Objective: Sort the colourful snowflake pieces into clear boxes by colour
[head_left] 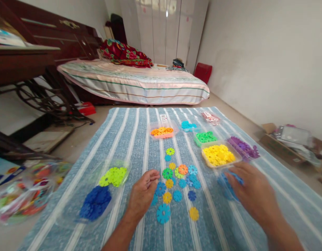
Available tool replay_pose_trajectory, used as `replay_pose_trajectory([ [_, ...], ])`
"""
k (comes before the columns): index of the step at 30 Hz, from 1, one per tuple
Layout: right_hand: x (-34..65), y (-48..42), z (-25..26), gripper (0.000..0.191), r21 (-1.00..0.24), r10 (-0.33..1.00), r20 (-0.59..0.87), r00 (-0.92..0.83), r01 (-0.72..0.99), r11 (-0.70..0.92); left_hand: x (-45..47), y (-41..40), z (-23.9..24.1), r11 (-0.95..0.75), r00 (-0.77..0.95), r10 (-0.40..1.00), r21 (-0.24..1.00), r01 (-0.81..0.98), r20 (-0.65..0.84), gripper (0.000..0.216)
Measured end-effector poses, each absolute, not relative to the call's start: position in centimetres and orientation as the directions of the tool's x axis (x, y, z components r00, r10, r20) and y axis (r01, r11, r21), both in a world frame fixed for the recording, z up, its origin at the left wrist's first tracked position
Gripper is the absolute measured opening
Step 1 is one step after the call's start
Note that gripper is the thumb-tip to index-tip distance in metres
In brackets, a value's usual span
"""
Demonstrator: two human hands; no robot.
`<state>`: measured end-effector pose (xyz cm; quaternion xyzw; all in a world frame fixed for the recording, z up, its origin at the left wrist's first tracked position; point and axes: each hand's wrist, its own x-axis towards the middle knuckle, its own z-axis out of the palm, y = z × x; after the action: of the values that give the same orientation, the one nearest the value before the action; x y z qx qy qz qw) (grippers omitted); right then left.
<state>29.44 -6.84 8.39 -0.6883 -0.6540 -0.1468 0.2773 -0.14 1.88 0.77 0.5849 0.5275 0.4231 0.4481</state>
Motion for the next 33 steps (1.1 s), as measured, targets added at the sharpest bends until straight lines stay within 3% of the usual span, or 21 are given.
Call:
replay_pose_trajectory([
  [4, 22.5, -5.6, 6.7, 0.015, -0.33, 0.89, 0.451, -0.062, 0.915, 0.231, -0.1, 1.8, 1.0, -0.051, 0.091, 0.995, 0.971, 0.232, 0.03, 0.028],
  [7, 17.6, -4.1, 5.7, 0.013, -0.394, 0.932, 0.316, -0.177, 0.869, 0.299, -0.1, 1.6, 1.4, -0.046, 0.088, 0.996, 0.971, 0.235, 0.025, 0.027],
  [16, 13.9, -1.2, 3.2, 0.033, -0.369, 0.941, 0.184, -0.284, 0.868, 0.334, -0.4, 1.6, 1.0, -0.044, 0.057, 0.998, 0.973, 0.228, 0.032, 0.031],
  [20, 13.7, -1.1, 2.7, 0.027, -0.448, 0.945, 0.214, -0.249, 0.834, 0.321, -0.4, 1.8, 0.8, -0.047, 0.067, 0.997, 0.972, 0.229, 0.033, 0.031],
  [23, 13.8, -1.3, 3.1, 0.007, -0.542, 0.944, 0.275, -0.18, 0.782, 0.307, -0.4, 1.8, 0.8, -0.041, 0.067, 0.997, 0.975, 0.219, 0.027, 0.032],
  [27, 16.7, -2.8, 5.2, 0.012, -0.616, 0.911, 0.408, -0.065, 0.717, 0.327, -0.3, 1.7, 0.9, -0.036, 0.067, 0.998, 0.978, 0.203, 0.022, 0.031],
  [30, 22.1, -4.7, 7.1, 0.015, -0.572, 0.872, 0.486, 0.052, 0.773, 0.273, -0.2, 1.7, 0.8, -0.036, 0.059, 0.998, 0.976, 0.213, 0.024, 0.029],
  [33, 28.8, -6.3, 8.0, 0.024, -0.451, 0.833, 0.535, 0.137, 0.881, 0.144, -0.3, 1.9, 0.6, -0.03, 0.063, 0.998, 0.974, 0.224, 0.016, 0.029],
])
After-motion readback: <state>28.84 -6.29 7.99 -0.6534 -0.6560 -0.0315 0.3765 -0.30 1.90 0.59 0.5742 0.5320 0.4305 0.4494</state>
